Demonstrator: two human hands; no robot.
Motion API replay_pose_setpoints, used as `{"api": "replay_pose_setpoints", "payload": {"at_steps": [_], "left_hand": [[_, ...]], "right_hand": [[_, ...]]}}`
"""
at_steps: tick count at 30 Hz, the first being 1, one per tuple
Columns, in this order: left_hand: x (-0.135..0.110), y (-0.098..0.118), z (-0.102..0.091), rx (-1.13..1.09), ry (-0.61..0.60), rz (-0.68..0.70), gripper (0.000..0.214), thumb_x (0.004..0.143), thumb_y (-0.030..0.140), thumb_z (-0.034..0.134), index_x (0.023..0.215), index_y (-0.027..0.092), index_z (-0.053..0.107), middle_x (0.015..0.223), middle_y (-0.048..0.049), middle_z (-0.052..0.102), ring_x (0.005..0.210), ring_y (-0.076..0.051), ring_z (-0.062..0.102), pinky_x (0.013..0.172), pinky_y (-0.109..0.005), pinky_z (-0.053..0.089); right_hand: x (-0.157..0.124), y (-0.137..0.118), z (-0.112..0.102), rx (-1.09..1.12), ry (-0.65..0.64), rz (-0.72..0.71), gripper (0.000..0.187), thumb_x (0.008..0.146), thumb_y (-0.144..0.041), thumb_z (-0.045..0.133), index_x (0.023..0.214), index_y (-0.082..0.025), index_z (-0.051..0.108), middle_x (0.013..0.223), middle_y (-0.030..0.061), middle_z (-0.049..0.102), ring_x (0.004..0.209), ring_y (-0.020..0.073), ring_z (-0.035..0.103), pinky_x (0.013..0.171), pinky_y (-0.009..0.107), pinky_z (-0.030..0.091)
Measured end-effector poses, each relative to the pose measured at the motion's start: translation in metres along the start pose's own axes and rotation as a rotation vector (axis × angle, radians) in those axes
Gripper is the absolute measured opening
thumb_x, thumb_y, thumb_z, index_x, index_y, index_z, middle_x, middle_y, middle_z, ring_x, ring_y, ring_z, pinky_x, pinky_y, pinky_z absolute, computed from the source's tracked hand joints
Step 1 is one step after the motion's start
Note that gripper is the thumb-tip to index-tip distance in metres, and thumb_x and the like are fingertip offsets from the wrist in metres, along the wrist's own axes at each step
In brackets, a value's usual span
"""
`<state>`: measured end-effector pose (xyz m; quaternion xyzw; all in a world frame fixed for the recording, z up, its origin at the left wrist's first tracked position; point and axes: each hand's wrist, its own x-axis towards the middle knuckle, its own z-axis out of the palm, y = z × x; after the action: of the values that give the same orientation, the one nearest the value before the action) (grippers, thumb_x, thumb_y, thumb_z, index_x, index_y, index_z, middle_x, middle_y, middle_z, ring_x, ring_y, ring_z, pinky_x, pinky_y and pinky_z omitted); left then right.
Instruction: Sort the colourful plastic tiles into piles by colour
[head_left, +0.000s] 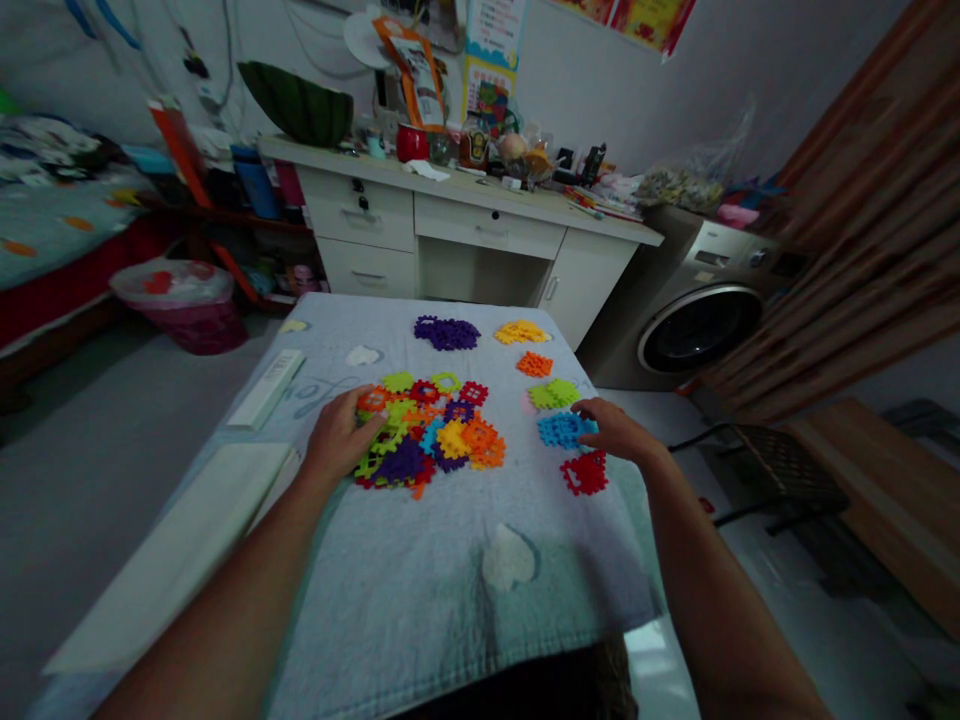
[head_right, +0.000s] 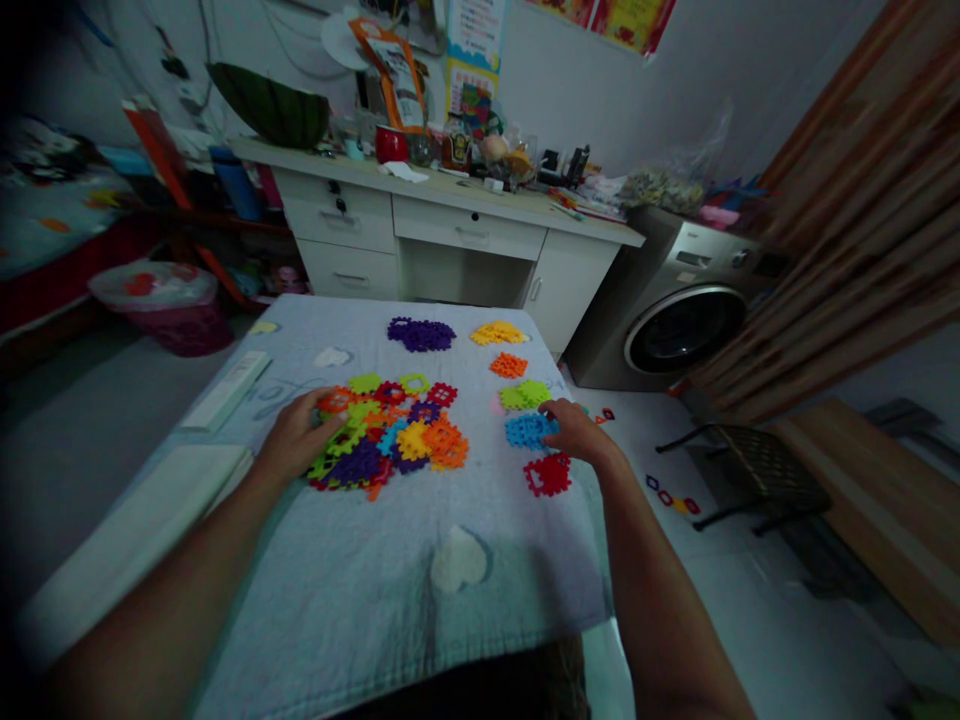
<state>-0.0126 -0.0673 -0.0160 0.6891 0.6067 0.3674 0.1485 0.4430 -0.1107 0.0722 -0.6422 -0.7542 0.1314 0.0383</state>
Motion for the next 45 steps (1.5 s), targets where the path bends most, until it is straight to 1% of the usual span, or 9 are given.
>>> {"api": "replay_pose_setpoints", "payload": {"at_steps": [6, 10, 13, 17, 22, 26, 31, 36, 45], "left_hand": [[0.000, -0.002, 0.001, 0.003, -0.004, -0.003, 0.055, 0.082, 0.051, 0.052, 0.125, 0.017, 0.057, 0.128, -0.0148, 0.062, 0.121, -0.031, 0.055, 0.107, -0.046, 0.040], [0.000, -0.001, 0.001, 0.008, -0.008, -0.001, 0.056, 0.083, 0.051, 0.052, 0.126, 0.017, 0.056, 0.129, -0.0143, 0.061, 0.121, -0.030, 0.055, 0.108, -0.045, 0.040], [-0.001, -0.001, 0.001, 0.008, -0.007, -0.008, 0.055, 0.082, 0.051, 0.052, 0.126, 0.018, 0.056, 0.130, -0.0138, 0.061, 0.122, -0.030, 0.055, 0.108, -0.045, 0.039], [-0.001, 0.001, 0.001, 0.003, 0.002, -0.003, 0.054, 0.082, 0.050, 0.052, 0.125, 0.017, 0.057, 0.129, -0.0138, 0.062, 0.121, -0.029, 0.055, 0.108, -0.045, 0.039], [-0.001, 0.004, -0.001, -0.001, 0.006, -0.002, 0.055, 0.082, 0.050, 0.052, 0.126, 0.016, 0.057, 0.128, -0.0140, 0.062, 0.120, -0.030, 0.056, 0.107, -0.046, 0.040], [-0.001, 0.005, -0.002, 0.015, -0.001, -0.002, 0.056, 0.083, 0.050, 0.051, 0.126, 0.015, 0.057, 0.128, -0.0155, 0.062, 0.120, -0.031, 0.056, 0.107, -0.046, 0.040], [-0.001, 0.004, -0.001, 0.027, -0.005, 0.011, 0.057, 0.084, 0.051, 0.051, 0.127, 0.015, 0.056, 0.127, -0.0153, 0.062, 0.119, -0.030, 0.056, 0.107, -0.046, 0.040], [-0.001, 0.004, -0.001, 0.042, 0.002, 0.012, 0.058, 0.083, 0.051, 0.050, 0.128, 0.014, 0.056, 0.127, -0.0156, 0.063, 0.119, -0.030, 0.056, 0.106, -0.044, 0.040], [0.000, 0.000, 0.002, 0.071, 0.000, 0.011, 0.057, 0.082, 0.049, 0.051, 0.126, 0.014, 0.057, 0.128, -0.0142, 0.062, 0.120, -0.030, 0.056, 0.107, -0.044, 0.040]], "right_hand": [[0.006, -0.022, -0.004, -0.143, 0.004, 0.056, 0.055, 0.071, -0.018, 0.073, 0.125, -0.016, 0.061, 0.113, 0.0132, 0.065, 0.105, 0.0264, 0.059, 0.096, 0.038, 0.042], [0.023, -0.048, -0.002, -0.119, 0.030, -0.024, 0.049, 0.077, -0.019, 0.069, 0.125, -0.015, 0.061, 0.120, 0.0139, 0.064, 0.111, 0.0258, 0.058, 0.100, 0.037, 0.040], [0.046, -0.077, 0.007, -0.061, 0.032, -0.112, 0.039, 0.083, -0.021, 0.065, 0.122, -0.014, 0.062, 0.120, 0.0132, 0.065, 0.111, 0.0243, 0.058, 0.100, 0.036, 0.040], [0.078, -0.116, 0.027, -0.023, 0.028, -0.169, 0.036, 0.086, -0.020, 0.061, 0.122, -0.015, 0.062, 0.126, 0.0130, 0.063, 0.116, 0.0238, 0.057, 0.102, 0.035, 0.039], [0.107, -0.137, 0.048, -0.071, -0.002, -0.141, 0.041, 0.081, -0.017, 0.060, 0.122, -0.014, 0.061, 0.123, 0.0149, 0.062, 0.112, 0.0254, 0.057, 0.097, 0.034, 0.040], [0.117, -0.135, 0.057, -0.063, 0.005, -0.133, 0.038, 0.080, -0.018, 0.060, 0.118, -0.015, 0.062, 0.116, 0.0133, 0.064, 0.104, 0.0238, 0.058, 0.090, 0.032, 0.042], [0.113, -0.130, 0.057, -0.016, 0.039, -0.139, 0.038, 0.078, -0.019, 0.064, 0.116, -0.014, 0.064, 0.112, 0.0127, 0.065, 0.100, 0.0225, 0.059, 0.089, 0.031, 0.043], [0.097, -0.114, 0.039, 0.081, 0.119, -0.116, 0.035, 0.079, -0.020, 0.068, 0.114, -0.014, 0.065, 0.113, 0.0130, 0.066, 0.104, 0.0222, 0.060, 0.092, 0.031, 0.045], [0.050, -0.051, 0.002, 0.186, 0.239, -0.044, 0.035, 0.073, -0.011, 0.068, 0.108, -0.018, 0.067, 0.111, 0.0084, 0.067, 0.102, 0.0223, 0.063, 0.093, 0.037, 0.049]]}}
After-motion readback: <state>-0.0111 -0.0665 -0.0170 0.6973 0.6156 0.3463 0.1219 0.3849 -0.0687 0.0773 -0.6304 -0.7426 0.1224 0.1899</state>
